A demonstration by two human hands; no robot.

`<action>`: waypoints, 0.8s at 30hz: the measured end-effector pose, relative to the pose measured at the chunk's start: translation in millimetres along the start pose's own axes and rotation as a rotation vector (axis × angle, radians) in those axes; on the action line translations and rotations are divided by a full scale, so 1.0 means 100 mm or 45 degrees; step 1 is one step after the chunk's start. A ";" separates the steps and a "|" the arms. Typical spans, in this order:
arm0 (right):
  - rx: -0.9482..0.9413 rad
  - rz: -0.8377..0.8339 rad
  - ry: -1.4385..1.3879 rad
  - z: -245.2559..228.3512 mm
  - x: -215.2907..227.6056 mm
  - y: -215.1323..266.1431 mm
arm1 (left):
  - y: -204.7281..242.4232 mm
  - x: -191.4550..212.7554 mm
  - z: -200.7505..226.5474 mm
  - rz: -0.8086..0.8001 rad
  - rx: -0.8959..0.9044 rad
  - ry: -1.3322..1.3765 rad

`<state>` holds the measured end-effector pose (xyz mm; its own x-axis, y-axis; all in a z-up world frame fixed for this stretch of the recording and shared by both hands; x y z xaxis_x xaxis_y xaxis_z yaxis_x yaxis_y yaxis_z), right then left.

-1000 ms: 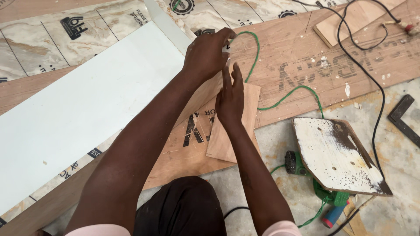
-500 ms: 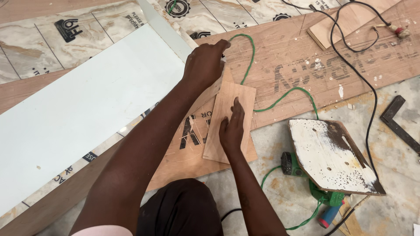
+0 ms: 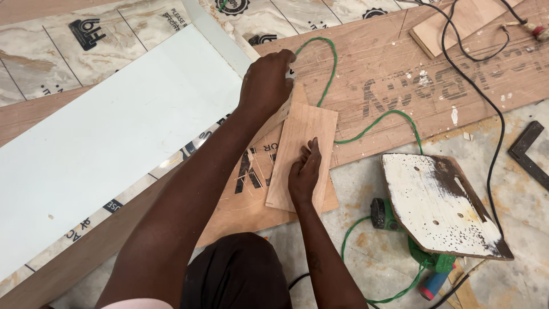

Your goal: The person applies adhesive to a long white strip using a small brush and a yellow container. They then position the strip along the edge of a wooden drawer front and press it down firmly to secure it.

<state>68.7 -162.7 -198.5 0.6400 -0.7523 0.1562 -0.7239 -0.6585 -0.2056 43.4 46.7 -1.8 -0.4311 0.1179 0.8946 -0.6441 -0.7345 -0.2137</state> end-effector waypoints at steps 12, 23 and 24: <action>0.040 0.025 0.010 -0.01 -0.02 0.01 | 0.03 0.00 0.03 0.041 -0.009 -0.042; 0.128 -0.026 0.097 -0.09 -0.02 0.04 | 0.02 0.04 0.06 0.002 0.026 -0.084; 0.121 -0.025 0.101 -0.08 -0.03 0.04 | 0.01 0.04 0.07 0.008 0.018 -0.087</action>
<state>61.9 -163.6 -191.9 0.6289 -0.7406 0.2365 -0.6810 -0.6715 -0.2920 45.2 41.6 4.0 -0.3910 0.0677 0.9179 -0.6324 -0.7443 -0.2145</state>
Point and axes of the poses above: each hand's wrist, its own y-axis away from the middle knuckle, its own x-axis out of the back of the hand, z = x × y, the point moved 7 cm from there along -y, towards the middle knuckle, and after that the axes turned 11 degrees about -y, right-handed, at the moved point
